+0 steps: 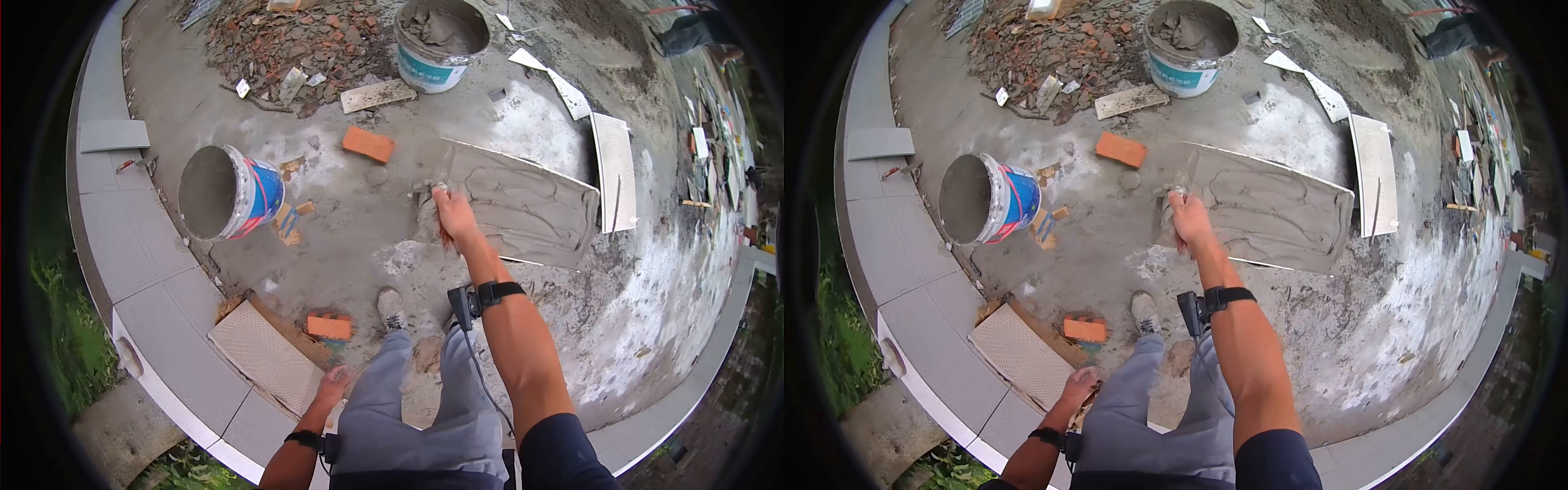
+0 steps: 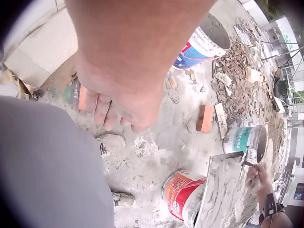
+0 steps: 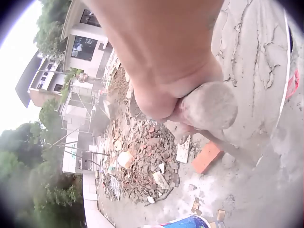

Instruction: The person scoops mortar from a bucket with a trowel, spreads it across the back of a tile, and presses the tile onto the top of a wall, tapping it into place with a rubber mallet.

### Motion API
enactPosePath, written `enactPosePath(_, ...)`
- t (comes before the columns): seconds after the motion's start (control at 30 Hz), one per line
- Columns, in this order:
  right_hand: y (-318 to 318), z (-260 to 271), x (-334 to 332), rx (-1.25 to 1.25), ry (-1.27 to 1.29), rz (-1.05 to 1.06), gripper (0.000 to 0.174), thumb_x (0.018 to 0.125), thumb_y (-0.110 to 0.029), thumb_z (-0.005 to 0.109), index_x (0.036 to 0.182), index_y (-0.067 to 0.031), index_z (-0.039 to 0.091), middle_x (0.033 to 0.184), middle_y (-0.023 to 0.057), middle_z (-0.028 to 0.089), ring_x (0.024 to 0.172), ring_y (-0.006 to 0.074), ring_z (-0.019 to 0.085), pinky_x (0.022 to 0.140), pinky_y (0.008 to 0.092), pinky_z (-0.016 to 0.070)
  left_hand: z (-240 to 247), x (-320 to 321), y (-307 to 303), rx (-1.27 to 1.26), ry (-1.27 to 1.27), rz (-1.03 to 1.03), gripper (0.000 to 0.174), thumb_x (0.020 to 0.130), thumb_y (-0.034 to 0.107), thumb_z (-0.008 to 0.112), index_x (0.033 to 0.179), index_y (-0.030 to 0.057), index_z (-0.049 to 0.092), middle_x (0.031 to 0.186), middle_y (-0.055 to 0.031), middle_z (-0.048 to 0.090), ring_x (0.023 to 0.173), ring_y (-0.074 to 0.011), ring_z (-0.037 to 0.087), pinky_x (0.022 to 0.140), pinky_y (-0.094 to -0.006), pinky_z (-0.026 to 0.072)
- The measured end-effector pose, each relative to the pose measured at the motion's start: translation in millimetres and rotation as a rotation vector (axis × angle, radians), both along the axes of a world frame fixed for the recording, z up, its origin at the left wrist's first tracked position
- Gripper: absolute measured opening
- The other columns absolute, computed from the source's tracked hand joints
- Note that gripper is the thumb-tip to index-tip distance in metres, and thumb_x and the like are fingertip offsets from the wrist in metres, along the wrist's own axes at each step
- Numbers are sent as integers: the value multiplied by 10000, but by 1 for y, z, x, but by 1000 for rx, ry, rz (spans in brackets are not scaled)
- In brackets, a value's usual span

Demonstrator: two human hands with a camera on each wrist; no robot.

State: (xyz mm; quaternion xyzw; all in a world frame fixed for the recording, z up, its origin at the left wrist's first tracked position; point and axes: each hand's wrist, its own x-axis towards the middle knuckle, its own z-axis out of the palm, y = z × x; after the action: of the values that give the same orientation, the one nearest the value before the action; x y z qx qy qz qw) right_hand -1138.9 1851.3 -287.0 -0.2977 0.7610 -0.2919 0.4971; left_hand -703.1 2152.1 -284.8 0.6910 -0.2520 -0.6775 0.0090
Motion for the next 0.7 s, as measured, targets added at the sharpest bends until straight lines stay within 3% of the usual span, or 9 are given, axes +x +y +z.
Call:
enactPosePath(0.03, 18, -2, -7, -100, 335, 133, 421, 983, -429, 491, 944, -13, 550, 787, 230, 676, 713, 391, 679, 642, 494, 527, 2, 0, -7, 1, 26, -24, 284, 945, 191, 629, 1161, 6, 622, 996, -43, 671, 942, -135, 614, 848, -288, 495)
enactPosePath(0.07, 35, 15, -18, -89, 366, 105, 421, 983, -429, 491, 944, -13, 550, 787, 230, 676, 713, 391, 679, 642, 494, 527, 6, 2, -15, 7, 25, -25, 277, 951, 178, 618, 1169, 6, 619, 992, -35, 664, 925, -123, 608, 839, -274, 492)
enactPosePath(0.13, 75, 56, -42, 224, 534, 388, 461, 976, -455, 487, 1077, -6, 507, 943, 292, 679, 913, 469, 655, 811, 561, 501, 2, 6, -21, 28, 55, -64, 271, 957, 165, 607, 1176, 5, 615, 988, -26, 656, 907, -111, 601, 830, -261, 488)
enactPosePath(0.27, 159, 69, -122, 384, 634, 367, 478, 974, -458, 488, 1144, -12, 465, 934, 277, 685, 896, 466, 658, 795, 563, 506, -1, -1, -38, 5, 25, -77, 247, 961, 130, 589, 1167, -5, 617, 983, -15, 642, 883, -101, 587, 828, -254, 481)
enactPosePath(0.57, 320, 66, -300, 487, 702, 61, 415, 955, -457, 523, 1032, -51, 492, 871, 254, 672, 870, 469, 629, 752, 562, 467, -19, -78, -47, 36, 18, -168, 310, 950, 152, 614, 1210, -17, 607, 1061, -38, 652, 997, -124, 592, 882, -259, 465)
enactPosePath(0.63, 346, 65, -323, 463, 650, 66, 420, 952, -465, 529, 1003, -48, 502, 859, 255, 664, 863, 474, 621, 741, 558, 458, -10, -118, -40, 40, -73, -357, 362, 939, 204, 640, 1229, -8, 601, 1088, -69, 656, 1028, -141, 593, 902, -274, 463)
enactPosePath(0.7, 375, 63, -334, 441, 593, 66, 427, 949, -472, 534, 973, -46, 513, 846, 256, 656, 856, 479, 613, 729, 553, 450, -15, -149, -28, 11, -51, -415, 383, 936, 227, 644, 1238, -4, 597, 1092, -81, 658, 1029, -147, 596, 906, -281, 463)
